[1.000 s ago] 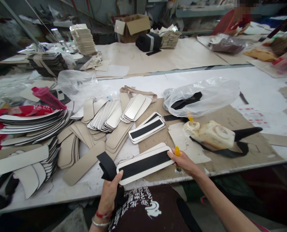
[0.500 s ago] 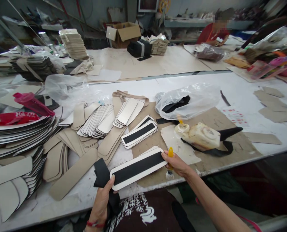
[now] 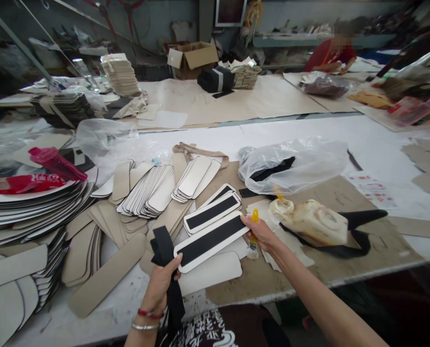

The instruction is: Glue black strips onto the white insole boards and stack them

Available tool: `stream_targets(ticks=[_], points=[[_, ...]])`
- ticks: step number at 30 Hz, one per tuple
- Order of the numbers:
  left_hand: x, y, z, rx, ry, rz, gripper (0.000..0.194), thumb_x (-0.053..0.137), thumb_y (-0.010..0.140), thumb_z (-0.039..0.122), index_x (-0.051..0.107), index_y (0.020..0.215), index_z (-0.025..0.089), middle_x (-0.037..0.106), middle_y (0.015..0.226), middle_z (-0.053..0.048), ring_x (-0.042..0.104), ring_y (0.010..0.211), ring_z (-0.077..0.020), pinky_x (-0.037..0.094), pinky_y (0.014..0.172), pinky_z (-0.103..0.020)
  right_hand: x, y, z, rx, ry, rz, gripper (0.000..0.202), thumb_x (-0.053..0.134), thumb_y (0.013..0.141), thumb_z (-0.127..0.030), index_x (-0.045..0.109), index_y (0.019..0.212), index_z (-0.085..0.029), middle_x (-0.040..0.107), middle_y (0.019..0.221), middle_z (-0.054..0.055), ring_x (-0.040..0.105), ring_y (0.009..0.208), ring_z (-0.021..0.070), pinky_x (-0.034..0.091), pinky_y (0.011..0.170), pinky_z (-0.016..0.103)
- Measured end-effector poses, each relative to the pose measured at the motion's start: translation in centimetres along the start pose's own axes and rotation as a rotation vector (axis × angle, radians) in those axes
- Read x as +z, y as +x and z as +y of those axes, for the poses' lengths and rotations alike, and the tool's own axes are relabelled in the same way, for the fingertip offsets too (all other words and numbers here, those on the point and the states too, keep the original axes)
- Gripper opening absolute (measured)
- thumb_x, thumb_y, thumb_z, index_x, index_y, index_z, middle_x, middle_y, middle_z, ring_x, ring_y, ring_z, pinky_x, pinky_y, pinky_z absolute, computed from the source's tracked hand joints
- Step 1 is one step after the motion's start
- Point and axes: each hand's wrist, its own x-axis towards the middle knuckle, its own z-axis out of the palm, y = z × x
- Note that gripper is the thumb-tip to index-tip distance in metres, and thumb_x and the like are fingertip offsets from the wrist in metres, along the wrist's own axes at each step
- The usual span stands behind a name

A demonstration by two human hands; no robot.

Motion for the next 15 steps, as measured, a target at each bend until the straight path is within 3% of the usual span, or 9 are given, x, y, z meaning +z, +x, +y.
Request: stream_targets(ticks=[3,8,15], points=[[1.0,2.1,0.6,0.085,0.089,0.131,0.040,0.072,0.058,0.045,0.047,0.049,0.014,0.046,0.045,0.002,0.038,0.043,-0.0079,0.030,0.043,-0.021,0.4,2.0,-1.0,-0.041,-0.077,0.086,0.045,0.060,0.065,-0.058,0.034,0.065,-0.021,0.035,0.047,-0.009,0.031,0.038,0.0048,0.022,0.037,0.018],[2.5,3.6,1.4,0.141,0.072,0.260,0.042,0.073,0.056,0.044,0.045,0.044,0.016,0.045,0.043,0.003,0.039,0.045,-0.0083,0.032,0.045,-0.021,0.2,3.7,-2.5,-0.105,-0.105,0.083,0.043,0.060,0.065,-0.059,0.039,0.068,-0.021,0.035,0.049,-0.009,0.033,0.038,0.0056,0.022,0.038,0.019],[3.5,4.5,1.8,0.128,-0.017,0.223,0.034,0.073,0.059,0.041,0.052,0.056,0.014,0.048,0.049,0.004,0.041,0.047,-0.0078,0.034,0.047,-0.021,-0.8,6.1,-2.5,-0.128,-0.154,0.101,0.042,0.058,0.068,-0.059,0.043,0.069,-0.020,0.038,0.045,-0.007,0.033,0.039,0.0068,0.025,0.040,0.020]])
